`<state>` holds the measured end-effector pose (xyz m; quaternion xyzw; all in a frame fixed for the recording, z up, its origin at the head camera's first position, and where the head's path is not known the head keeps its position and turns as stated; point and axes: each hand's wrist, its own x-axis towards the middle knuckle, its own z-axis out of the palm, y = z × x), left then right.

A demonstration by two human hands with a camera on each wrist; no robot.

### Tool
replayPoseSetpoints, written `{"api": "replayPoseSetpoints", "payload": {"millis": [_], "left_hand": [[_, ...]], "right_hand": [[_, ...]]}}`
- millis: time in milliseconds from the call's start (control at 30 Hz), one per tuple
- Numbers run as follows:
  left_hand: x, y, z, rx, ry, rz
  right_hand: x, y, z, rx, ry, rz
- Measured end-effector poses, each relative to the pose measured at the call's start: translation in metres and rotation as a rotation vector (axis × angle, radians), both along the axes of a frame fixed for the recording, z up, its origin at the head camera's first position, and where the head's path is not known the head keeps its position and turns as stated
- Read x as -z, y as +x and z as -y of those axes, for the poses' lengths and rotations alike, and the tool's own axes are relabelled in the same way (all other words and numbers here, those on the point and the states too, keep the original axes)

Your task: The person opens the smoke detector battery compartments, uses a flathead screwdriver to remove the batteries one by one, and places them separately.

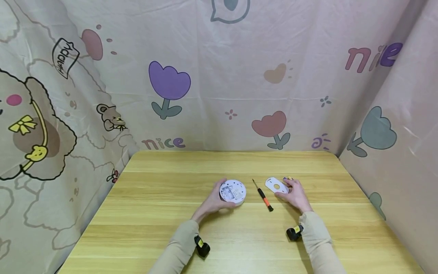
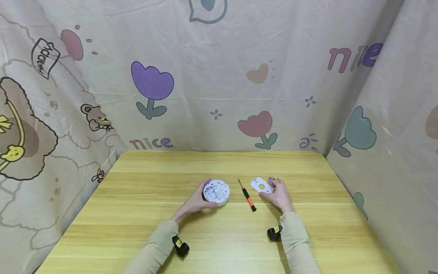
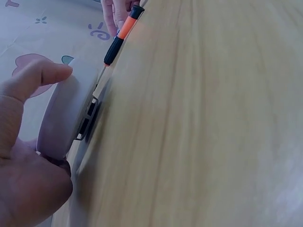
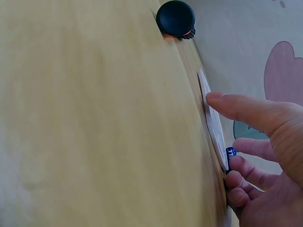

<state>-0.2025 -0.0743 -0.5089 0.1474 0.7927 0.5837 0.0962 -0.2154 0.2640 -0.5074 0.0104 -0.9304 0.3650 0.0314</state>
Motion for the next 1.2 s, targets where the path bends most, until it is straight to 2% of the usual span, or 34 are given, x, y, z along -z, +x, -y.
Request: {"api": "replayPoseSetpoints", "payload": {"millis": [300, 533, 800, 1200], "left_hand": [[-0.0014, 0.0004, 0.0001, 0.022, 0.013, 0.024], [-0.0023, -0.0006, 0.0019, 0.018, 0.001, 0.015], [-0.0029, -0.002, 0.0023, 0.021, -0.004, 0.028], [-0.002, -0.0034, 0.0039, 0.016, -0.047, 0.023]], "right_hand": [[0.001, -0.0011, 0.0006, -0.007, 0.025, -0.017], [0.0023, -0.0021, 0.0008, -0.011, 0.058, -0.04], [0.0022, -0.0032, 0.0021, -0.01, 0.104, -0.028], [0.0003, -0.0043, 0.0026, -0.02, 0.118, -0.022]]}}
